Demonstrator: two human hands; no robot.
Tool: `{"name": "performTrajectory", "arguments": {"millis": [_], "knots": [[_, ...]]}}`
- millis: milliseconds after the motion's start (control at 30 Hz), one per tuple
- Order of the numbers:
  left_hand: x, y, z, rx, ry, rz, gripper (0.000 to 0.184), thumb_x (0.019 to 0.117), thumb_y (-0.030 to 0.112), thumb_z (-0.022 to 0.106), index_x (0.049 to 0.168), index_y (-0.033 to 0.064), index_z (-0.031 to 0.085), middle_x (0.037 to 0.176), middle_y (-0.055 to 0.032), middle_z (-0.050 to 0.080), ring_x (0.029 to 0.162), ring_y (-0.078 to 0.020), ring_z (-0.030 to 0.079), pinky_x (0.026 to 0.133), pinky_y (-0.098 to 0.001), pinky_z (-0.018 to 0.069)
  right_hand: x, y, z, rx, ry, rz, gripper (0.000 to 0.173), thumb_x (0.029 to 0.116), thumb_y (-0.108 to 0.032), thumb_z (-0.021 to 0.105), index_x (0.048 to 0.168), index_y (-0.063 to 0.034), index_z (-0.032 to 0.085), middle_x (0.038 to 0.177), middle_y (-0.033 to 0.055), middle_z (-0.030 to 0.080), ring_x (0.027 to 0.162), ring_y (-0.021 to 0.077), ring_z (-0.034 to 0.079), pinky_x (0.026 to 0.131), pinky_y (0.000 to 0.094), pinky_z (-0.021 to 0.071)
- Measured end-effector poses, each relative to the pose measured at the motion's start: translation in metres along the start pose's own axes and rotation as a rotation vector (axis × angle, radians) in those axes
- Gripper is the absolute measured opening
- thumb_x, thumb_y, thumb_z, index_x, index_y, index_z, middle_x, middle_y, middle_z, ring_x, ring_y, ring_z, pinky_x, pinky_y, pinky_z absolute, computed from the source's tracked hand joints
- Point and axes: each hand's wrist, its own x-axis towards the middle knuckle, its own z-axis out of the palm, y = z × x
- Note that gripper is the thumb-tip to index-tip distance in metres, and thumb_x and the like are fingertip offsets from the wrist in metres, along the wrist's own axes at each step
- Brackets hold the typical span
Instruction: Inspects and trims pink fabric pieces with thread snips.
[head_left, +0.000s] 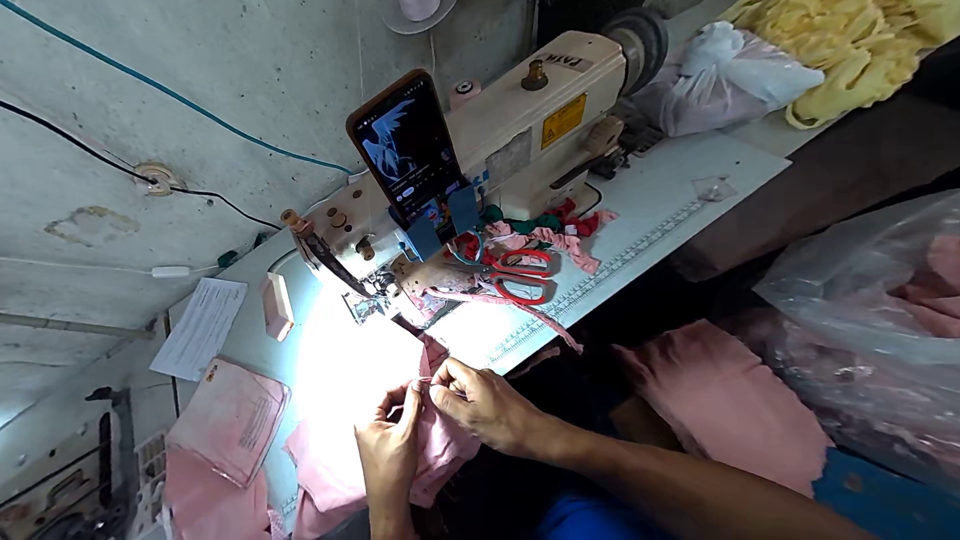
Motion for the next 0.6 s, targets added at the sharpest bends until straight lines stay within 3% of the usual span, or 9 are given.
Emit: {"name": "performTrajectory", "arguments": {"millis": [233,600], "knots": [[0.0004,0.0008,0.0007,-0.028,-0.004,0.001,0.011,0.0926,0.011,0.072,0.092,0.0012,0.077,0.08,-0.007,0.075,0.072,-0.0135,0.073,0.068,-0.0271,0.0625,-0.0005,-0.0033,-0.0011,0.045,-0.004,0.039,0.029,0.1029,-0.041,0.052,0.108,-0.014,0.062,0.075,-0.0017,0.056,0.068,0.0113,0.056,0.065,0.0349,0.0467],[-0.001,0.0031,0.0027,-0.038,0.035,0.001,0.01,0.0928,0.009,0.071,0.091,0.0009,0.076,0.077,-0.0059,0.074,0.069,-0.0117,0.071,0.066,-0.0246,0.061,0.0006,-0.0055,0.0037,-0.097,0.08,0.006,0.033,0.0996,-0.045,0.053,0.105,-0.0144,0.063,0.075,0.0006,0.058,0.071,0.0157,0.059,0.064,0.0391,0.0472]]}}
